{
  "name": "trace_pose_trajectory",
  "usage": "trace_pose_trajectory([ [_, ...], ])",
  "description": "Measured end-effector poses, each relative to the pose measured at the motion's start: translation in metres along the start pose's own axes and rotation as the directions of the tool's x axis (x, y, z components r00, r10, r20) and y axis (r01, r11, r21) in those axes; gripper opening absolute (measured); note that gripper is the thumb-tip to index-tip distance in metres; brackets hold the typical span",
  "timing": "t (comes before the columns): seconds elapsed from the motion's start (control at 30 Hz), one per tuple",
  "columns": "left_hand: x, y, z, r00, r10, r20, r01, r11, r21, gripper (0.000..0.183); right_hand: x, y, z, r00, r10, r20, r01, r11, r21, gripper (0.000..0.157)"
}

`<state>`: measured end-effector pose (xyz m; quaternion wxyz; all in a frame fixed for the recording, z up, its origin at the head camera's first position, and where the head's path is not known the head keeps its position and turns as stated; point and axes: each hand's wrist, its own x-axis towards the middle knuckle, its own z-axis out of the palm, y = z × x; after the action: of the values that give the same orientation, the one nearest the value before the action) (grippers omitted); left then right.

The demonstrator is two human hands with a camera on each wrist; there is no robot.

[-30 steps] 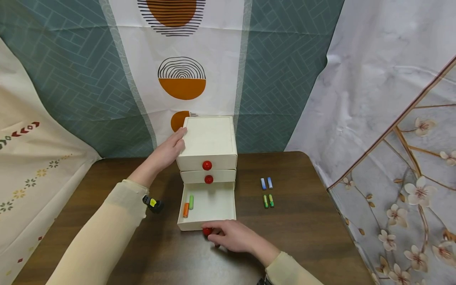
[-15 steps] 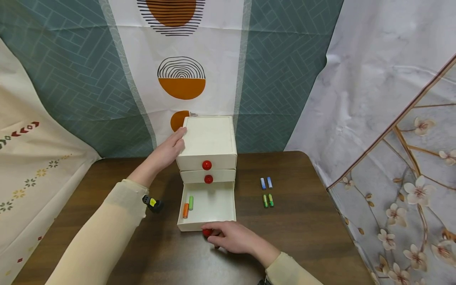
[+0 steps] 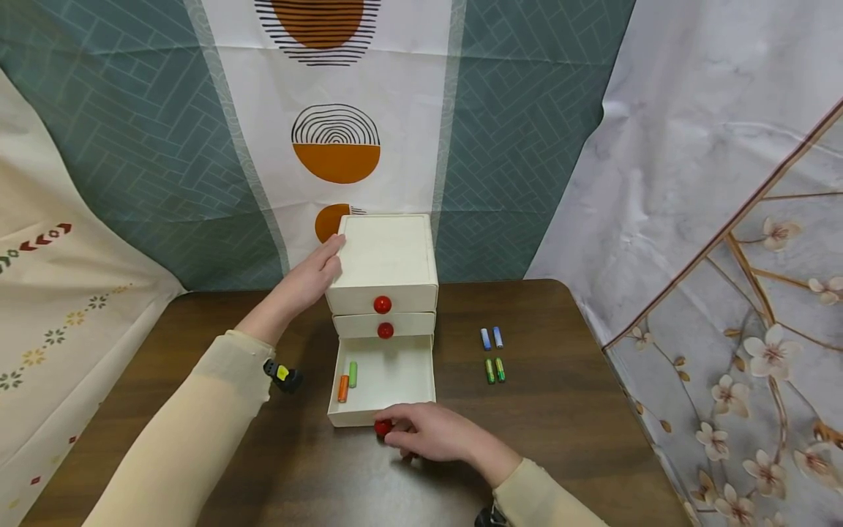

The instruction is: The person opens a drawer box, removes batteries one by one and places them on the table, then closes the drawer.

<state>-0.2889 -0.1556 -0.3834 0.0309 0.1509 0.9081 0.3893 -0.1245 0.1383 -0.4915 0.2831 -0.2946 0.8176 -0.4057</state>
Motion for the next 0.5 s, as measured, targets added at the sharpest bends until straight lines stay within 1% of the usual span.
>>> trace_pose_trajectory([
  [0.17, -0.002, 0.002, 0.000, 1.000, 0.000, 0.000, 0.000, 1.000, -0.004, 0.067, -0.002, -0.007, -0.010, 1.000, 0.009, 0.016, -0.009, 1.000, -0.023, 0.039],
  [0.37, -0.002, 0.001, 0.001, 1.000, 0.008, 0.000, -0.008, 1.000, -0.002, 0.067, -0.001, -0.015, -0.017, 1.000, -0.020, 0.004, 0.020, 0.998, -0.055, 0.040],
  [0.5, -0.002, 0.001, 0.000, 1.000, 0.010, -0.001, -0.010, 1.000, -0.001, 0.067, 0.001, -0.018, -0.021, 1.000, -0.024, -0.003, 0.023, 0.998, -0.054, 0.040],
])
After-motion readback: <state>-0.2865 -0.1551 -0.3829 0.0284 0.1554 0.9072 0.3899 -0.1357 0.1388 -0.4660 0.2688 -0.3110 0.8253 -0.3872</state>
